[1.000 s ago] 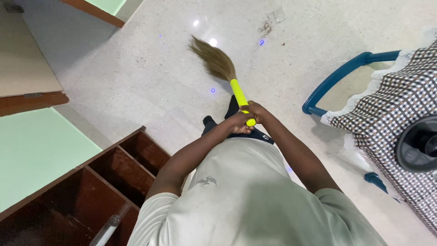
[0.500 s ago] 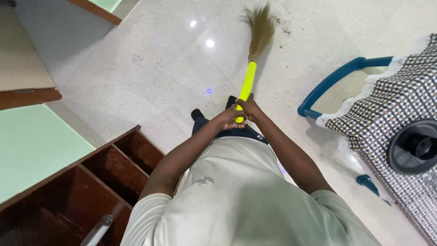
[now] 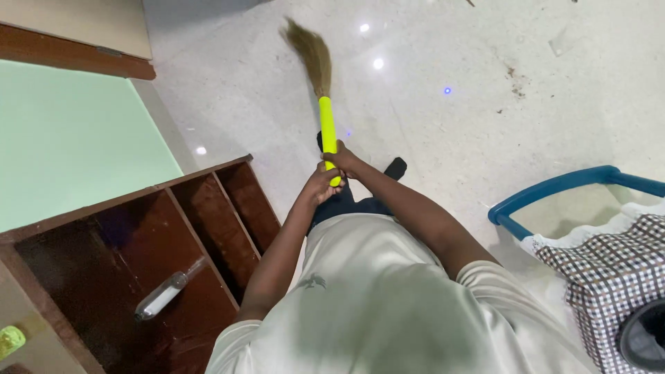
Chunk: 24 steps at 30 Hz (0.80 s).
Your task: The person sweeps the floor using a broom, moving debris across different areas of the room.
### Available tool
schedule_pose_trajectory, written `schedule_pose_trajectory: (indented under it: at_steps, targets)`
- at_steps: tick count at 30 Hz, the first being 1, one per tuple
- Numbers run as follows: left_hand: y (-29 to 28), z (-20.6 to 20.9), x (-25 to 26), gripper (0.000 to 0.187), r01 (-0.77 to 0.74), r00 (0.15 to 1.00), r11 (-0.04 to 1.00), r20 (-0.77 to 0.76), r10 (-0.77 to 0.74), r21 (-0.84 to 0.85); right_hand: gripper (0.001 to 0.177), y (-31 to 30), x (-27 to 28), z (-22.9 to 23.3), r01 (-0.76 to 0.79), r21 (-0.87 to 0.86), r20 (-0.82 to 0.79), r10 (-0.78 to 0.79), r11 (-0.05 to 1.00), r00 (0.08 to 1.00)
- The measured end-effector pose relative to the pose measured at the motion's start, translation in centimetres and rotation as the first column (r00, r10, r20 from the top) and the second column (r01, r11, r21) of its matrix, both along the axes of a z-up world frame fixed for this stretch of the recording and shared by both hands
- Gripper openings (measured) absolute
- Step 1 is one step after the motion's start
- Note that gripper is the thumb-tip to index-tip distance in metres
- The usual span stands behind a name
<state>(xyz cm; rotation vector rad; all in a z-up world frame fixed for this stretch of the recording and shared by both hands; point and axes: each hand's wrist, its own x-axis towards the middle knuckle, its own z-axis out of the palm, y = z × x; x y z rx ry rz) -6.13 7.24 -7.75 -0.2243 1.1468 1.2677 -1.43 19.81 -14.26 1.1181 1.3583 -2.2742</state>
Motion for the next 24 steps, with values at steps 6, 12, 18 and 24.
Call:
schedule_pose_trajectory:
  at_steps: [6,12,18,24]
  targets:
    - [0.5,-5.0,-6.6,0.012,0.071,0.982,0.996,0.176,-0.061,-0.052,0.055,0.2,-6.0,-1.8,0.063,-0.005,0.126,-0.062,0.998,0.99]
    - [1.8,-4.2,-12.5,0.019,0.213,0.963,0.977,0.161,-0.214,0.024,0.071,1.3,-9.2,-1.0,0.179,0.082,0.189,-0.192,0.98,0.963]
    - [-1.6,2.0,-14.5,0.049,0.078,0.995,0.997,0.064,-0.078,-0.008,0.1,-1.0,-12.8,1.2,-0.016,0.158,0.103,-0.001,0.987,0.995]
    - [-7.3,4.4,-18.0,0.047,-0.182,0.983,0.982,-0.026,0.18,-0.056,0.103,-6.6,-19.9,1.0,-0.234,0.084,-0.002,0.235,0.969,0.972]
